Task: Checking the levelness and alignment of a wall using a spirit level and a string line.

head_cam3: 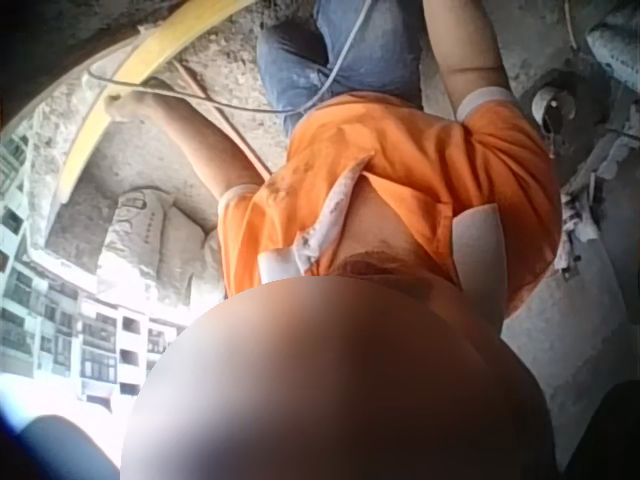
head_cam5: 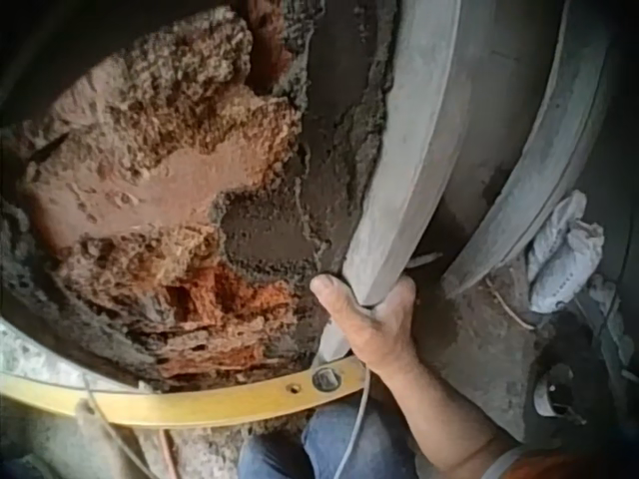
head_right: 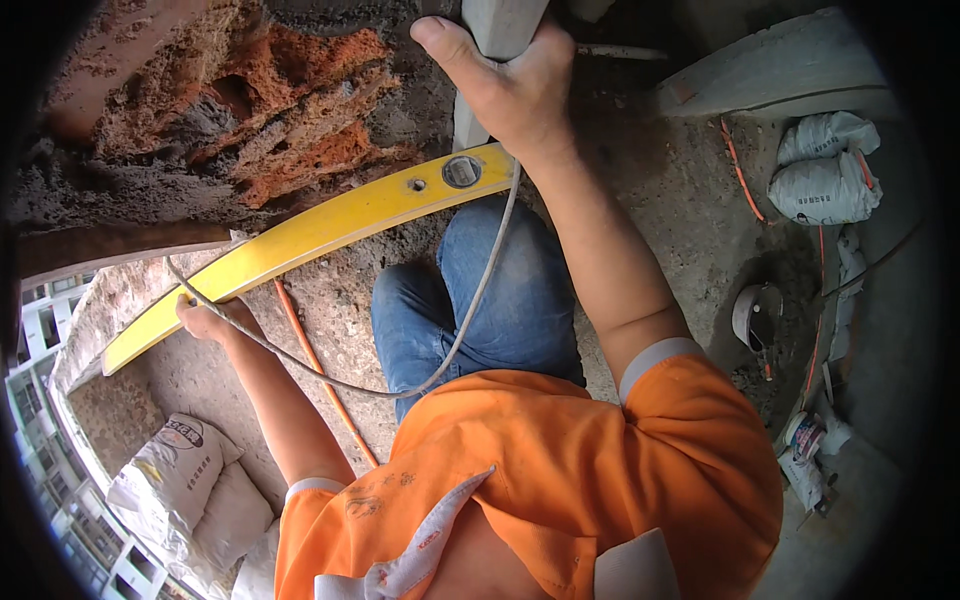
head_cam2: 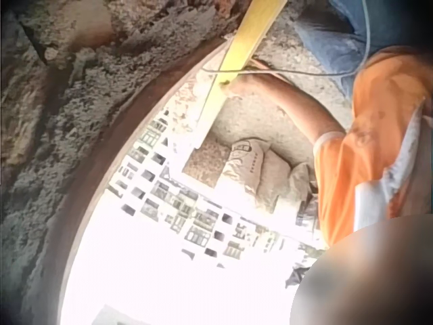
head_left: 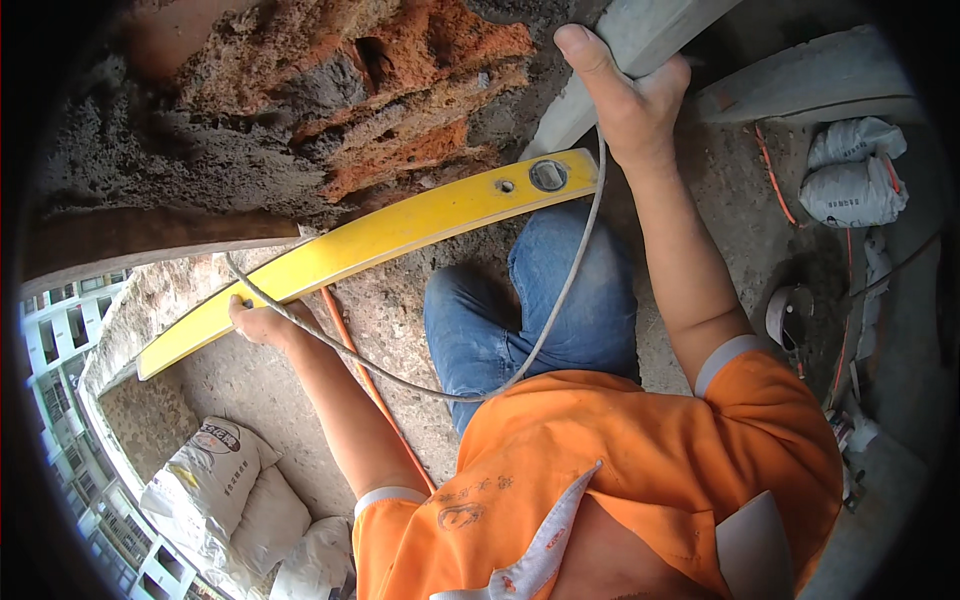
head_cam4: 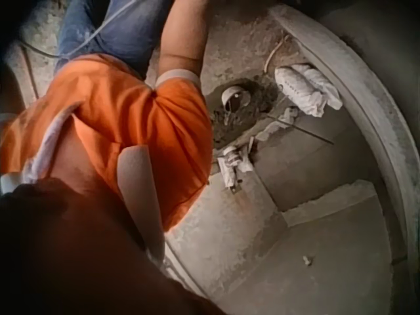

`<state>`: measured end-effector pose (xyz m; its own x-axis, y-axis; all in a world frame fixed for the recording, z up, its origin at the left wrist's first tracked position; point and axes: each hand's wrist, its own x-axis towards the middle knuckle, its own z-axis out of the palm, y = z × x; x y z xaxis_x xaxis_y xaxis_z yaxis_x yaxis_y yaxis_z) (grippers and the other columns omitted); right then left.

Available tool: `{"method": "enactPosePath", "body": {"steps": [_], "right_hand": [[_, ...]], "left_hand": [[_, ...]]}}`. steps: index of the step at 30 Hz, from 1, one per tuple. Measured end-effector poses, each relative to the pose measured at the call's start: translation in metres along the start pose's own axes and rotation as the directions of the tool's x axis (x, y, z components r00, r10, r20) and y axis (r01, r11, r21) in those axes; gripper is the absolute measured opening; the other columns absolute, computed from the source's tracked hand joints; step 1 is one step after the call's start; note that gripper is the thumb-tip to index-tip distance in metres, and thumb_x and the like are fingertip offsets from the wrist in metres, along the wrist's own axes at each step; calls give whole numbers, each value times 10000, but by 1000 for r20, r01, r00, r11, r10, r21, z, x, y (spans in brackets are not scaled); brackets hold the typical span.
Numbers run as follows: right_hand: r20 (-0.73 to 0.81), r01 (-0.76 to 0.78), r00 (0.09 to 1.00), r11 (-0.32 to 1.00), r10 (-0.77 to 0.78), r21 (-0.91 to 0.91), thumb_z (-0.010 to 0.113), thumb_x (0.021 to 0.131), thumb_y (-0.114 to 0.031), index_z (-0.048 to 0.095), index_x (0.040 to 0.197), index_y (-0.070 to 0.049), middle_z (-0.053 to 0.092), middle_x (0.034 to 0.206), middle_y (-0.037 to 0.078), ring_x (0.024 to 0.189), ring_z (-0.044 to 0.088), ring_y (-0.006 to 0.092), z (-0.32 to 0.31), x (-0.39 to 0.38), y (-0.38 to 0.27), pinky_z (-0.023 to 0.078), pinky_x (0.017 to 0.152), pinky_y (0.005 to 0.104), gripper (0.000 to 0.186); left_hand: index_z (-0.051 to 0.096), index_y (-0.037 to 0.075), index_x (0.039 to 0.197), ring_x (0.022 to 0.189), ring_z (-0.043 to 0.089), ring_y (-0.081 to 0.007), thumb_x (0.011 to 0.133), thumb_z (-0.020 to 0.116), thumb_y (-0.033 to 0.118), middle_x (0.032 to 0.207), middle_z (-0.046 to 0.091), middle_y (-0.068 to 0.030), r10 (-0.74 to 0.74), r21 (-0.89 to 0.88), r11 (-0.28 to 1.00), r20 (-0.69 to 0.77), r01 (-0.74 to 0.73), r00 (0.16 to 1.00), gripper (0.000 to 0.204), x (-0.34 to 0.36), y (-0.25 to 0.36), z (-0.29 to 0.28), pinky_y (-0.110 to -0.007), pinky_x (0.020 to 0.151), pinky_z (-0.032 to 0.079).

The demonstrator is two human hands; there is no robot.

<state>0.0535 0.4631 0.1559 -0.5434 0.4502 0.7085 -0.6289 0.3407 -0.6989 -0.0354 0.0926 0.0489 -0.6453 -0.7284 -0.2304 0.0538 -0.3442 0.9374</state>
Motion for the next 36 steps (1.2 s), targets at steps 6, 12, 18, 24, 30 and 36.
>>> {"method": "enactPosePath", "body": {"steps": [6, 12, 18, 24, 30, 36], "right_hand": [[-105, -276, 961, 930, 258, -243, 732, 743, -299, 562, 811, -26, 551, 747, -3, 648, 529, 116, 5, -5, -29, 416, 572, 273, 329], [-89, -314, 949, 926, 302, -210, 734, 743, -294, 559, 806, -32, 550, 751, -2, 649, 523, 114, 4, -6, -29, 414, 577, 268, 321], [-34, 4, 999, 996, -1, 86, 733, 751, -281, 558, 811, -31, 549, 748, -7, 648, 523, 112, 4, -7, -5, 411, 577, 270, 311], [-18, -22, 1000, 996, 23, 89, 733, 749, -276, 564, 821, -22, 551, 757, -3, 655, 522, 114, 0, 0, 1, 409, 578, 272, 313], [-103, -280, 959, 934, 263, -222, 727, 747, -271, 563, 797, -30, 542, 749, -6, 644, 512, 114, 7, -6, -30, 400, 570, 267, 296], [-137, -205, 973, 966, 184, -158, 724, 748, -119, 634, 864, 5, 625, 849, 5, 763, 559, 95, -2, -6, -15, 421, 713, 238, 192]], "left_hand": [[419, -83, 1098, 841, 552, -267, 834, 490, 238, 987, 512, -180, -59, -53, 997, 67, 63, 996, 422, -7, 4, -1, -387, 777, 474], [400, -66, 1097, 838, 561, -267, 841, 465, 266, 1003, 507, -177, -66, 3, 998, 95, 66, 993, 424, -11, 8, -2, -384, 763, 482], [403, -60, 1073, 816, 565, -253, 850, 450, 265, 979, 509, -163, -47, 17, 999, 103, 45, 994, 397, -13, 9, -1, -374, 734, 486], [412, -49, 1041, 763, 567, -248, 850, 457, 251, 942, 520, -150, -80, -22, 996, 113, 83, 990, 358, -13, 5, 3, -372, 687, 493], [423, -51, 1039, 776, 568, -251, 846, 463, 245, 934, 521, -147, -89, -50, 994, 109, 95, 990, 355, -3, 6, -7, -387, 705, 501], [463, -50, 1022, 779, 557, -245, 863, 423, 276, 942, 532, -138, -35, 53, 998, 75, 31, 997, 365, -19, 10, 4, -363, 715, 469]]}}
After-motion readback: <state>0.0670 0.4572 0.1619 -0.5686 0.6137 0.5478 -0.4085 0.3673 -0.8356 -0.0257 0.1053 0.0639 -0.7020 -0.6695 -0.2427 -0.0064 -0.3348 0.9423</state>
